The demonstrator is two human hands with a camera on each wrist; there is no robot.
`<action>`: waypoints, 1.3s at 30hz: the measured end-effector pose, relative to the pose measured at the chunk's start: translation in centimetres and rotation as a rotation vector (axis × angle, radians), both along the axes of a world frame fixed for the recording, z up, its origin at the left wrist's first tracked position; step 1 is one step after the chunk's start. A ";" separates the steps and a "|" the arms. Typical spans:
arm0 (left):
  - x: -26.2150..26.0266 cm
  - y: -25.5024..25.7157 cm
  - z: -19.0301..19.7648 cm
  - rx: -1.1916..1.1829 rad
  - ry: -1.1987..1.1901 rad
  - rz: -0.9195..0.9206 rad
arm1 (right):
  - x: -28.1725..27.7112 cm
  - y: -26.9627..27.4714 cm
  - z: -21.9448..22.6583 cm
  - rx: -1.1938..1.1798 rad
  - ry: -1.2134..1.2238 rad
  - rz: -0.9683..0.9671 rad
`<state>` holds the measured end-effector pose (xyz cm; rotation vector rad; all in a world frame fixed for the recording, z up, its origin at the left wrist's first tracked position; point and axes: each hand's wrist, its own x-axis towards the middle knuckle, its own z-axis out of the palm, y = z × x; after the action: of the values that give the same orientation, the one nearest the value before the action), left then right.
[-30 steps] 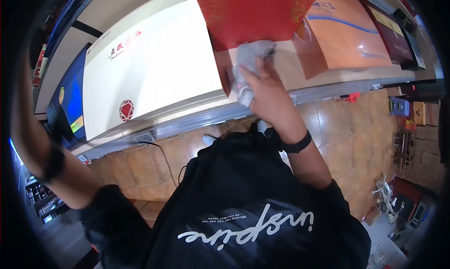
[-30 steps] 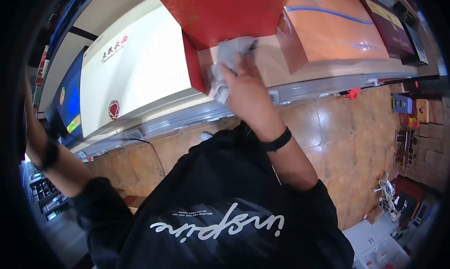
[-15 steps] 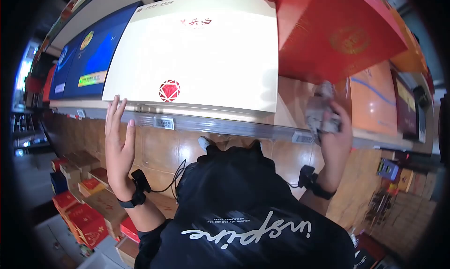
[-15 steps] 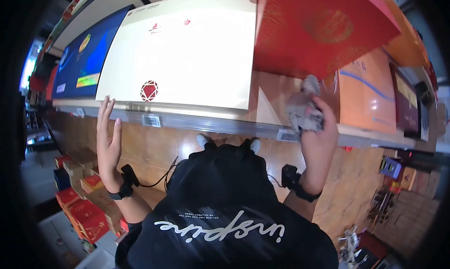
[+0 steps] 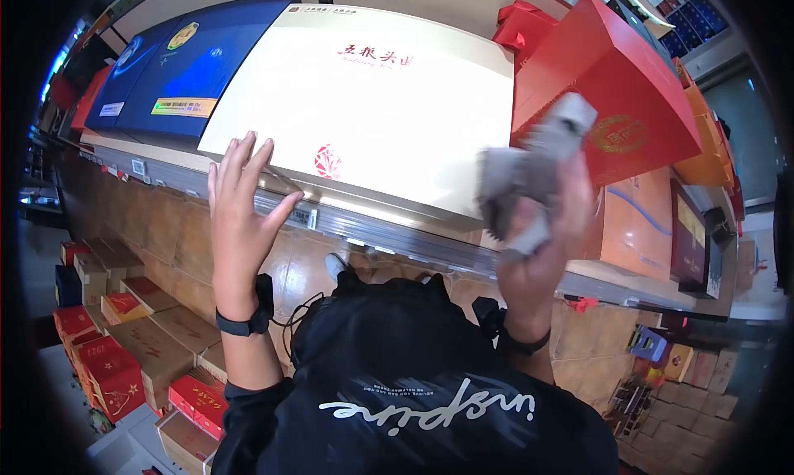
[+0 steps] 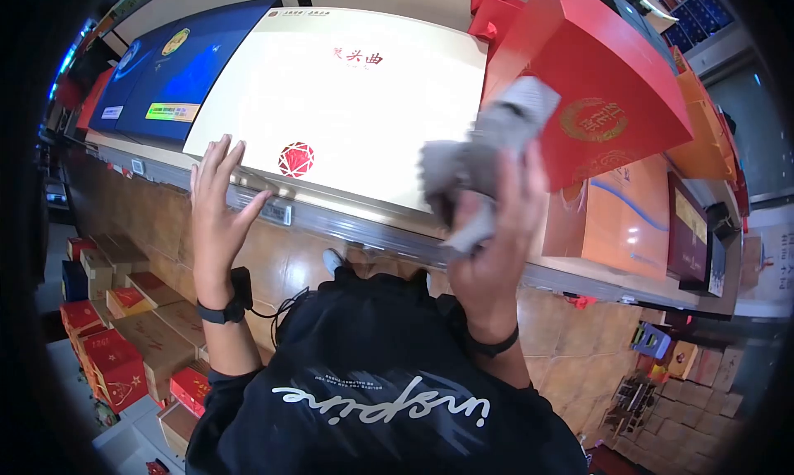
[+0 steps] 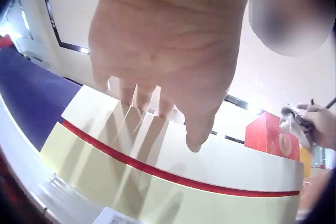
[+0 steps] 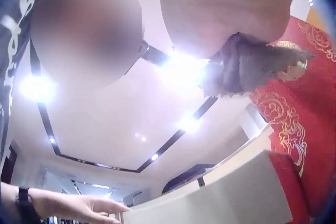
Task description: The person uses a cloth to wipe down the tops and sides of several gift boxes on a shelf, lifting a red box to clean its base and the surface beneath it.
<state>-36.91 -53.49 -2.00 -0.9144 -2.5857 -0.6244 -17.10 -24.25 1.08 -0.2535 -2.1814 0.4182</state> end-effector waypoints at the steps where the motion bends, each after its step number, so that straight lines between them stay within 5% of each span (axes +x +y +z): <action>1: -0.2 0.0 -0.5 0.005 0.018 0.003 | 0.0 -0.7 0.4 0.003 -0.161 -0.001; 9: -1.8 -0.1 -3.6 0.107 0.097 -0.004 | -0.1 -0.7 2.8 0.039 -0.706 0.106; 14: -2.4 -0.4 -4.3 0.158 0.099 -0.032 | -0.9 1.7 2.7 -0.185 -0.635 0.274; 18: -3.1 0.3 -5.4 0.287 0.124 -0.033 | -3.7 0.6 2.0 -0.257 -0.653 0.124; 22: -4.4 1.1 -5.0 0.396 0.146 -0.074 | -5.4 -0.7 -0.3 0.013 -0.521 -0.004; 26: -5.9 1.3 -5.7 0.392 0.216 -0.074 | -6.1 -1.5 0.0 0.223 -0.714 -0.088; 39: -6.4 0.1 -5.5 0.286 0.133 -0.148 | -13.5 -8.0 0.7 0.291 -0.808 0.179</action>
<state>-43.28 -53.37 -7.49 -1.0180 -2.2526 -0.9130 -30.61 -32.25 1.82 -0.0621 -3.0340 0.0809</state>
